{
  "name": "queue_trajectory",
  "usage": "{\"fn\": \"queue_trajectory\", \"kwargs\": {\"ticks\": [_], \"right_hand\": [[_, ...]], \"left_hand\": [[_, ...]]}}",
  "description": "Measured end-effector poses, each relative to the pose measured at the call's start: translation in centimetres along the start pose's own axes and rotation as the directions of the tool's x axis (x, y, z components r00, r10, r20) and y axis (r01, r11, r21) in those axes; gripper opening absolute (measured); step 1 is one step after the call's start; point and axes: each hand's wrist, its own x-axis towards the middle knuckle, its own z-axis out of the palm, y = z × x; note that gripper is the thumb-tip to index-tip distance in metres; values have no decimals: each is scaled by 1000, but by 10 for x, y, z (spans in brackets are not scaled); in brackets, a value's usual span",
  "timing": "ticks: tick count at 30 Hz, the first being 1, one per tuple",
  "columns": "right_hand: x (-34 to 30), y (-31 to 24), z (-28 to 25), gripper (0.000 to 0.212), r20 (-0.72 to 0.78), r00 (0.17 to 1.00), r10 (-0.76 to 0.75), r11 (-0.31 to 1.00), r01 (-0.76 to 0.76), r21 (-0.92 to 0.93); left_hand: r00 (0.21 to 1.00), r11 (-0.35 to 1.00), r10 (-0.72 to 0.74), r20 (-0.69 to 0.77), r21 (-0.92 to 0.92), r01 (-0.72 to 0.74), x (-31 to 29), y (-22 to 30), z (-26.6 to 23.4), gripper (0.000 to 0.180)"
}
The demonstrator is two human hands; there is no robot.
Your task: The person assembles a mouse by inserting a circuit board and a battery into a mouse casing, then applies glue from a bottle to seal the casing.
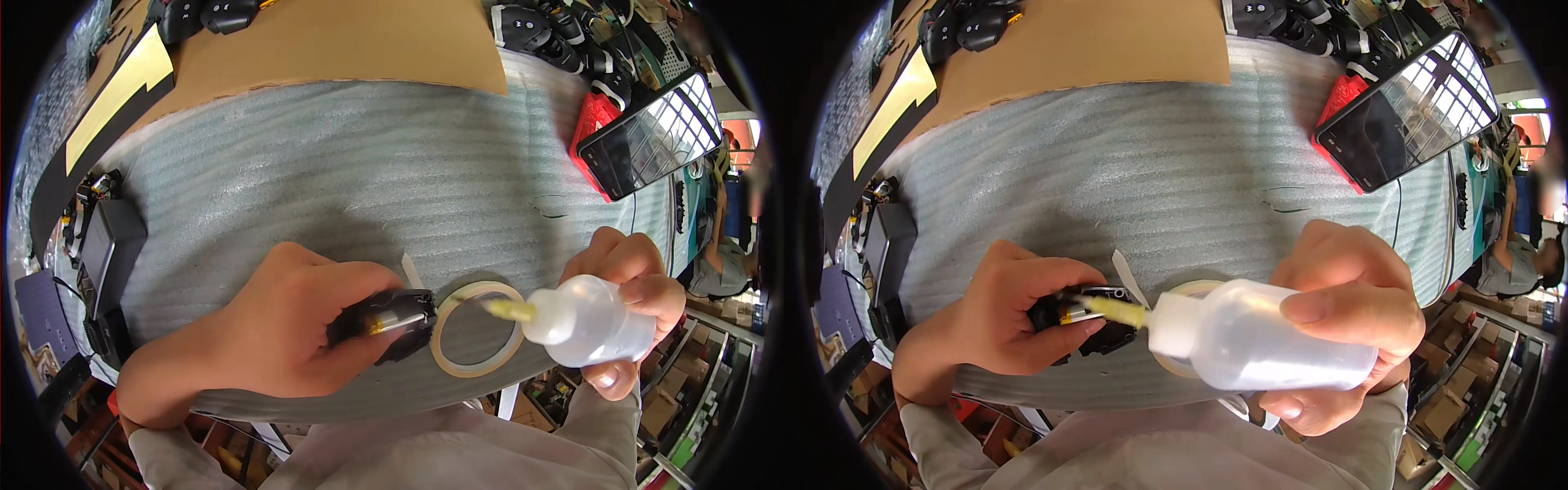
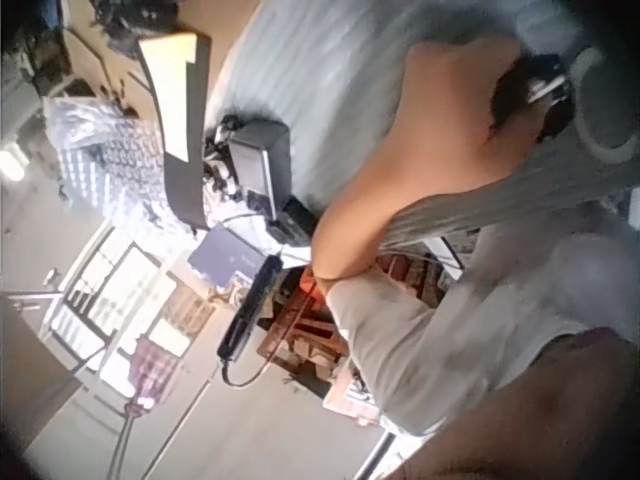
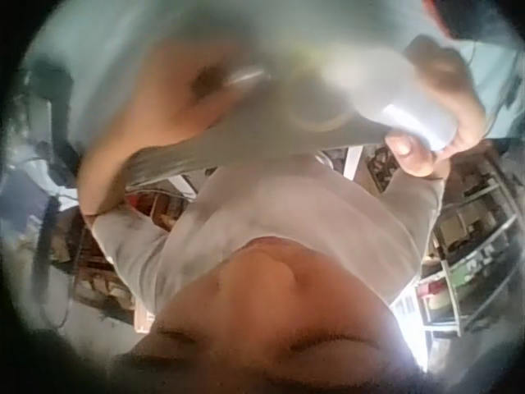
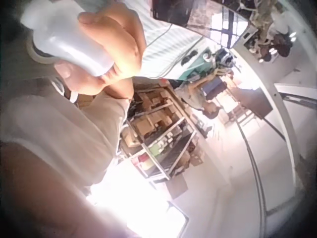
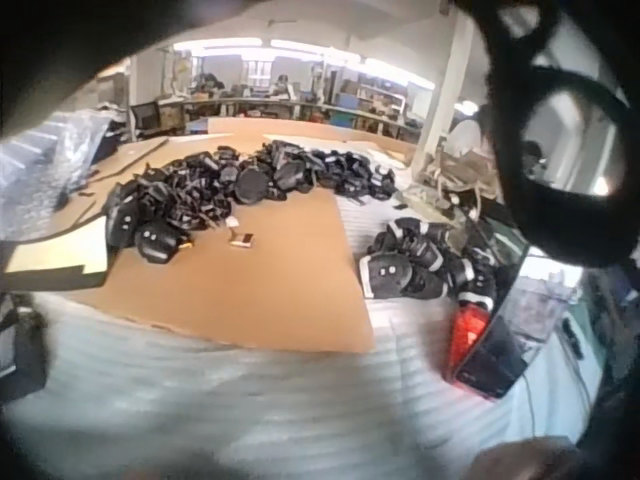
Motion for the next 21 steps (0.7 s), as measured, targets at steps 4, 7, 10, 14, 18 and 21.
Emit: {"fn": "queue_trajectory", "kwargs": {"ticks": [4, 7, 10, 14, 18, 21], "right_hand": [[10, -2, -6, 60, 135, 989, -56, 974, 83, -209], [11, 4, 0, 48, 35, 996, -79, 987, 83, -136], [16, 2, 5, 46, 2, 998, -64, 983, 63, -175], [18, 1, 5, 46, 31, 998, -46, 977, 51, -206], [20, -2, 5, 48, 75, 997, -13, 973, 30, -227], [21, -2, 5, 49, 96, 995, 5, 971, 18, -240]], "left_hand": [[999, 999, 33, 34, 31, -34, 0, -4, -1, 19], [999, 999, 23, 36, 41, -25, -1, -2, -1, 19], [999, 998, 11, 33, 65, -13, -3, -1, -1, 19], [1000, 998, 12, 29, 67, -14, 0, 0, 1, 19], [999, 997, 9, 36, 75, -12, 1, 0, 1, 19], [999, 996, 12, 36, 85, -15, -1, -2, 1, 20]]}}
